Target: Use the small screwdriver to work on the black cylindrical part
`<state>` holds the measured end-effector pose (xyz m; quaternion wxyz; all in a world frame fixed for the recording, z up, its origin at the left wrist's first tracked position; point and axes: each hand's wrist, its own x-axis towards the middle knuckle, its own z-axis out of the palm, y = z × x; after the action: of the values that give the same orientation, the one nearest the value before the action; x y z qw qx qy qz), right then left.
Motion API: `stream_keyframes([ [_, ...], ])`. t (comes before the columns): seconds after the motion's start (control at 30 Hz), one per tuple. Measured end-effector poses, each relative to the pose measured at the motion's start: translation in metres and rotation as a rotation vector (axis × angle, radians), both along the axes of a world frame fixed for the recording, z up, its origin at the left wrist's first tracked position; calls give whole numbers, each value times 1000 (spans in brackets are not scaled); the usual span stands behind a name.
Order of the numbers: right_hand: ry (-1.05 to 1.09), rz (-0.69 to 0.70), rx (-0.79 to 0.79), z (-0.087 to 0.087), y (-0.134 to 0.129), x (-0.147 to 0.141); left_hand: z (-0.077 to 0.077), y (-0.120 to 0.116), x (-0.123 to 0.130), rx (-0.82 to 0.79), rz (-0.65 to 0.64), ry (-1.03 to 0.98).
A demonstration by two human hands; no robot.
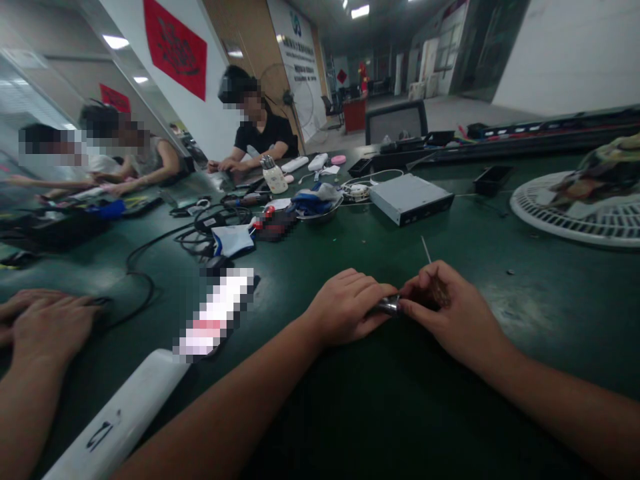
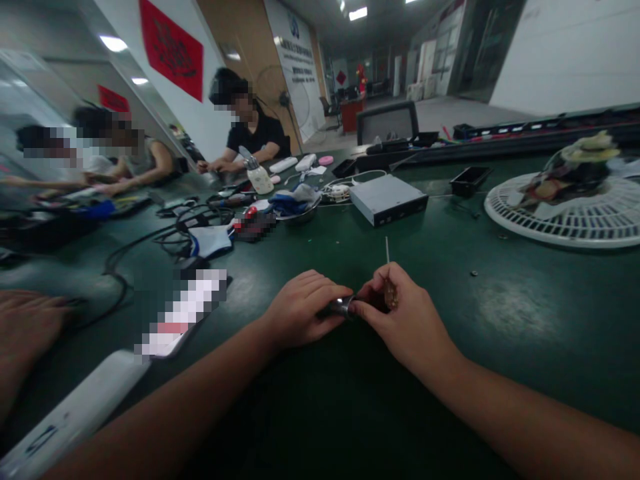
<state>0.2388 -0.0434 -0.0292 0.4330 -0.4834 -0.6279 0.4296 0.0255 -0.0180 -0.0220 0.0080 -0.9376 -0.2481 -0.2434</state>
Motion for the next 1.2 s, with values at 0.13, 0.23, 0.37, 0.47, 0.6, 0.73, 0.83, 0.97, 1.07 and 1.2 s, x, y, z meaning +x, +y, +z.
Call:
stream_keyframes([
  [0.13, -79, -10, 51, -1, 0, 0, -1, 0, 2, -41, 73, -34],
  [0.23, -57, -39, 72, -3, -1, 0, -2, -1, 2, -78, 182, -89],
  [0.37, 129, -44, 102, 0, -7, 0, -3, -5, -1, -108, 344, -154],
  [0.47, 167, -33, 168, 4, -12, 2, -4, -6, -2, -96, 395, -183],
  [0.6, 161, -16, 204, 6, -15, 2, -6, -4, -4, -74, 399, -189],
  [0.73, 197, -31, 244, 5, -15, 2, -7, -1, -6, -57, 400, -199],
  [0.83, 185, 4, 249, 6, -15, 2, -6, 0, -6, -60, 397, -197],
  [0.97, 160, 63, 216, 6, -14, 3, -6, 0, -4, -42, 373, -178],
  [1.07, 179, 100, 190, 6, -13, 4, -7, 1, -4, -29, 360, -184],
  [1.2, 176, 120, 191, 6, -13, 4, -8, 2, -4, -30, 348, -188],
])
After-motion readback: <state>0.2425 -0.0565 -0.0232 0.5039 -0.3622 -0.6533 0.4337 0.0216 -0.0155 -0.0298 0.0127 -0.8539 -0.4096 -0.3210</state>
